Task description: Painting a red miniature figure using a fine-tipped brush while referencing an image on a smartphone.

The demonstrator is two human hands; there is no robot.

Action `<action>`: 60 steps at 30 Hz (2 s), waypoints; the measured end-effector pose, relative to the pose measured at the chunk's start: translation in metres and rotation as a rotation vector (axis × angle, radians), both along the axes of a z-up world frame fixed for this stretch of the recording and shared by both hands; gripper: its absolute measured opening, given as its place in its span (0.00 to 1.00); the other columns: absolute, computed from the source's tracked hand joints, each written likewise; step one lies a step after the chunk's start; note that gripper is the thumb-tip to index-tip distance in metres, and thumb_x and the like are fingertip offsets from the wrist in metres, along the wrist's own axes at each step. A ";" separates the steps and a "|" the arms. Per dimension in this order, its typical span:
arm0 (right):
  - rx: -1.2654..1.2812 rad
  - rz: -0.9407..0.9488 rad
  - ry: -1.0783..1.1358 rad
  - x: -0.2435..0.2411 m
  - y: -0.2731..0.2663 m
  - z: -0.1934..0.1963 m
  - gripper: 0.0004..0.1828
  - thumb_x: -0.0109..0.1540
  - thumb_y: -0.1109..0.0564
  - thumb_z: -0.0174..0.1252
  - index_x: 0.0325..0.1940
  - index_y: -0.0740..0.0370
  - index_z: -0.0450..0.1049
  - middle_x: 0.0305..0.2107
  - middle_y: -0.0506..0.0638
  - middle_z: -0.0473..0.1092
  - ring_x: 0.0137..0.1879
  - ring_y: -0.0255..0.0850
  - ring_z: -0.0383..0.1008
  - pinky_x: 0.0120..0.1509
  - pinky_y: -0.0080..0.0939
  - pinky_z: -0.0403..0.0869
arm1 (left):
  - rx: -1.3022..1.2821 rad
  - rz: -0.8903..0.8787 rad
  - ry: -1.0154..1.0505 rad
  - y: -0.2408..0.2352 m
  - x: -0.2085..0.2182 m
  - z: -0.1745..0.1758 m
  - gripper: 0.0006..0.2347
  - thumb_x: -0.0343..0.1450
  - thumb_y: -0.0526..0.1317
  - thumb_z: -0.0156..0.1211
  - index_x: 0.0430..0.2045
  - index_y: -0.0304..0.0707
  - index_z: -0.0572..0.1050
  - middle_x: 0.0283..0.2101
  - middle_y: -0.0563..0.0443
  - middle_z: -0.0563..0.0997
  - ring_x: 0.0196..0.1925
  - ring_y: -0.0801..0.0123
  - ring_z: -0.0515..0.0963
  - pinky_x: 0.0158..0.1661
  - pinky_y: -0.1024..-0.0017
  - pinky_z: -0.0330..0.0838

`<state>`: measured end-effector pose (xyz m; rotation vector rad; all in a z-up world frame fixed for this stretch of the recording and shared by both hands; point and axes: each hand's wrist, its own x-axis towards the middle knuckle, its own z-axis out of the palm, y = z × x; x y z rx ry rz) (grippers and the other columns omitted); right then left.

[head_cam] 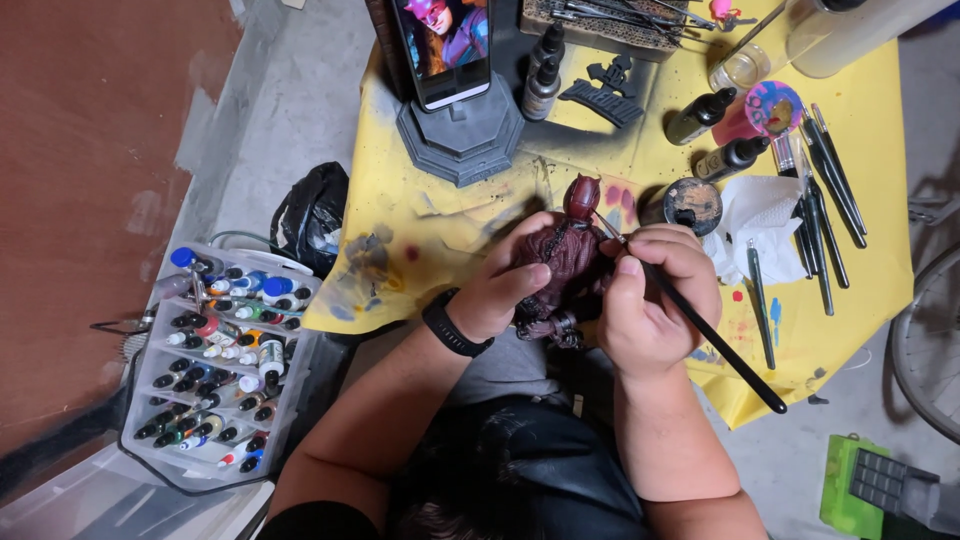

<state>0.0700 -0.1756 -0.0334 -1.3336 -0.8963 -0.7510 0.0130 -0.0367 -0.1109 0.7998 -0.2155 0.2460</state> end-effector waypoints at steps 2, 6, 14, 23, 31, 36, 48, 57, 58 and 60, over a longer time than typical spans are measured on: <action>-0.009 -0.002 0.000 0.000 0.000 0.000 0.05 0.65 0.73 0.60 0.38 0.79 0.70 0.27 0.70 0.71 0.32 0.58 0.74 0.40 0.52 0.73 | 0.009 0.001 0.001 0.001 0.000 -0.001 0.29 0.71 0.35 0.63 0.65 0.22 0.58 0.57 0.27 0.75 0.62 0.54 0.73 0.64 0.56 0.63; -0.027 -0.007 0.002 0.000 -0.001 0.000 0.05 0.65 0.73 0.60 0.39 0.79 0.70 0.28 0.71 0.71 0.33 0.59 0.75 0.41 0.52 0.73 | 0.023 -0.020 0.001 0.003 0.001 -0.003 0.30 0.70 0.37 0.63 0.66 0.22 0.57 0.57 0.27 0.74 0.61 0.53 0.73 0.64 0.54 0.62; -0.043 -0.008 -0.001 0.000 -0.001 0.003 0.05 0.65 0.73 0.60 0.39 0.79 0.70 0.27 0.70 0.72 0.33 0.58 0.74 0.42 0.53 0.72 | 0.039 -0.018 0.005 0.003 0.001 -0.001 0.30 0.70 0.37 0.63 0.66 0.22 0.57 0.56 0.28 0.75 0.61 0.55 0.73 0.64 0.56 0.63; -0.057 -0.014 -0.008 0.001 0.000 0.005 0.05 0.66 0.72 0.61 0.39 0.79 0.71 0.26 0.69 0.72 0.33 0.58 0.73 0.42 0.53 0.72 | 0.031 -0.009 0.018 0.003 0.001 -0.007 0.30 0.70 0.36 0.63 0.66 0.23 0.58 0.56 0.29 0.75 0.61 0.56 0.73 0.64 0.57 0.63; -0.071 -0.006 0.000 0.000 -0.002 0.005 0.05 0.66 0.72 0.60 0.38 0.78 0.71 0.26 0.69 0.73 0.33 0.57 0.73 0.42 0.53 0.73 | 0.019 -0.010 0.027 0.002 0.003 -0.011 0.31 0.69 0.37 0.64 0.65 0.23 0.58 0.55 0.28 0.75 0.60 0.54 0.73 0.62 0.57 0.64; -0.064 -0.020 0.001 0.000 -0.001 0.005 0.04 0.65 0.73 0.60 0.39 0.79 0.71 0.27 0.70 0.73 0.33 0.58 0.74 0.42 0.54 0.73 | 0.008 -0.011 0.026 0.001 0.003 -0.009 0.31 0.69 0.37 0.64 0.65 0.22 0.57 0.55 0.26 0.75 0.60 0.53 0.74 0.62 0.56 0.64; -0.069 -0.024 -0.005 0.000 -0.001 0.005 0.04 0.66 0.72 0.60 0.39 0.78 0.71 0.26 0.69 0.73 0.33 0.58 0.73 0.43 0.54 0.72 | 0.028 0.013 0.040 0.001 0.002 -0.004 0.31 0.69 0.37 0.65 0.65 0.23 0.59 0.56 0.28 0.75 0.61 0.55 0.73 0.63 0.57 0.64; -0.081 -0.015 -0.007 -0.001 0.000 0.009 0.05 0.65 0.72 0.61 0.38 0.79 0.72 0.26 0.69 0.73 0.33 0.57 0.73 0.42 0.54 0.73 | 0.063 -0.001 0.060 0.001 0.001 0.002 0.32 0.69 0.39 0.65 0.66 0.23 0.58 0.55 0.28 0.75 0.61 0.54 0.73 0.63 0.56 0.63; -0.081 -0.015 -0.007 -0.001 0.000 0.008 0.05 0.65 0.72 0.61 0.38 0.79 0.72 0.26 0.69 0.73 0.33 0.57 0.73 0.42 0.54 0.73 | 0.063 -0.002 0.060 0.001 0.001 0.000 0.32 0.69 0.39 0.65 0.66 0.23 0.58 0.55 0.28 0.75 0.61 0.54 0.73 0.63 0.56 0.63; -0.069 -0.016 0.002 -0.001 -0.001 0.006 0.05 0.65 0.71 0.61 0.38 0.78 0.71 0.26 0.69 0.73 0.33 0.57 0.73 0.42 0.54 0.72 | 0.055 0.001 0.062 0.001 0.002 -0.003 0.32 0.68 0.39 0.65 0.65 0.22 0.58 0.55 0.26 0.74 0.60 0.53 0.73 0.62 0.55 0.64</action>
